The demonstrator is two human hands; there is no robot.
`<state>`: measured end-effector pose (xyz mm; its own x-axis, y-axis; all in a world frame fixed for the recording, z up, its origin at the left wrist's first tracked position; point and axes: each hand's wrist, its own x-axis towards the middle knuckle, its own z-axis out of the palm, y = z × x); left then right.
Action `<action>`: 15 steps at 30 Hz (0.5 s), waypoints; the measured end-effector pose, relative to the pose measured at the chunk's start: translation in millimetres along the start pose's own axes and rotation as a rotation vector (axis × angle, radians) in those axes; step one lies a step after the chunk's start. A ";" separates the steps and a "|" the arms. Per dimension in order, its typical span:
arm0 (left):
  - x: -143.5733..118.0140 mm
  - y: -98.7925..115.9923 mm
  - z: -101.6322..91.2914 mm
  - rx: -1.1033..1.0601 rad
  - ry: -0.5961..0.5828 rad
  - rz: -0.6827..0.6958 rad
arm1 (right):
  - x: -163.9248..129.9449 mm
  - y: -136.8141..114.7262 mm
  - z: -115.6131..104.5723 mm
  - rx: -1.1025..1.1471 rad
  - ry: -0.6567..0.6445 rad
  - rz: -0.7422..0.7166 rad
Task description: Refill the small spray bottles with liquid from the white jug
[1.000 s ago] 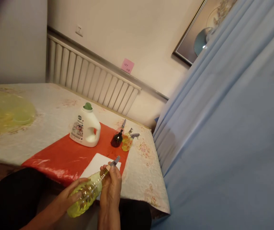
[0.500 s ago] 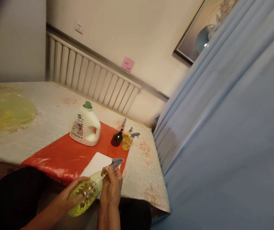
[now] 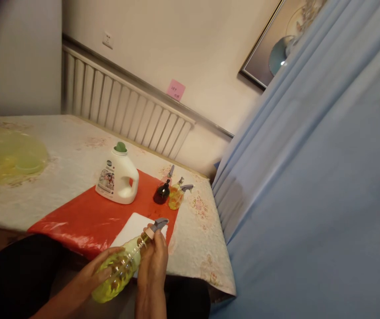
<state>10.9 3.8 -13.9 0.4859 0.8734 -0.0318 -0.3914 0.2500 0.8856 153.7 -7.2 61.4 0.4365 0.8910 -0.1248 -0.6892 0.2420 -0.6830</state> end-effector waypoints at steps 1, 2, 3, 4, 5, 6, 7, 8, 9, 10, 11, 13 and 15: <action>0.0 0.7 -0.4 -0.008 -0.012 0.004 | 0.4 -0.8 -0.5 0.001 -0.021 0.010; 0.0 1.2 -0.6 -0.012 -0.026 0.008 | 0.8 -1.7 -1.1 -0.004 -0.046 0.014; 0.0 1.5 -0.7 -0.011 -0.041 0.011 | 1.3 -2.4 -1.6 -0.012 -0.068 0.012; 0.0 1.6 -0.4 -0.009 -0.053 0.014 | 1.7 -2.9 -1.9 -0.018 -0.081 0.006; 0.0 1.4 0.1 -0.009 -0.057 0.019 | 1.9 -3.1 -1.9 -0.025 -0.085 -0.004; 0.0 1.1 0.8 -0.010 -0.046 0.029 | 1.9 -3.0 -1.5 -0.034 -0.082 -0.017; -0.1 0.6 1.8 -0.009 -0.033 0.037 | 1.6 -2.7 -0.8 -0.046 -0.078 -0.033; -0.3 0.1 2.8 -0.008 -0.018 0.042 | 1.0 -2.2 0.1 -0.056 -0.074 -0.046; -0.6 -0.3 3.7 -0.007 -0.003 0.044 | 0.3 -1.6 1.2 -0.062 -0.074 -0.051; -1.1 -0.4 4.5 -0.002 0.012 0.046 | -0.5 -1.0 2.2 -0.061 -0.075 -0.053; -1.8 -0.3 4.9 0.006 0.024 0.050 | -1.3 -0.5 3.0 -0.055 -0.075 -0.052; -3.5 0.3 4.6 0.026 0.027 0.052 | -2.3 0.7 3.6 -0.039 -0.068 -0.041; -4.6 0.3 2.8 0.043 0.007 0.043 | -2.3 1.8 2.8 -0.045 -0.046 -0.035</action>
<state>10.8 -1.3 -12.2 0.4642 0.8857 0.0036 -0.3780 0.1944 0.9051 149.9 -7.7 62.5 0.4317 0.8995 -0.0675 -0.6470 0.2566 -0.7180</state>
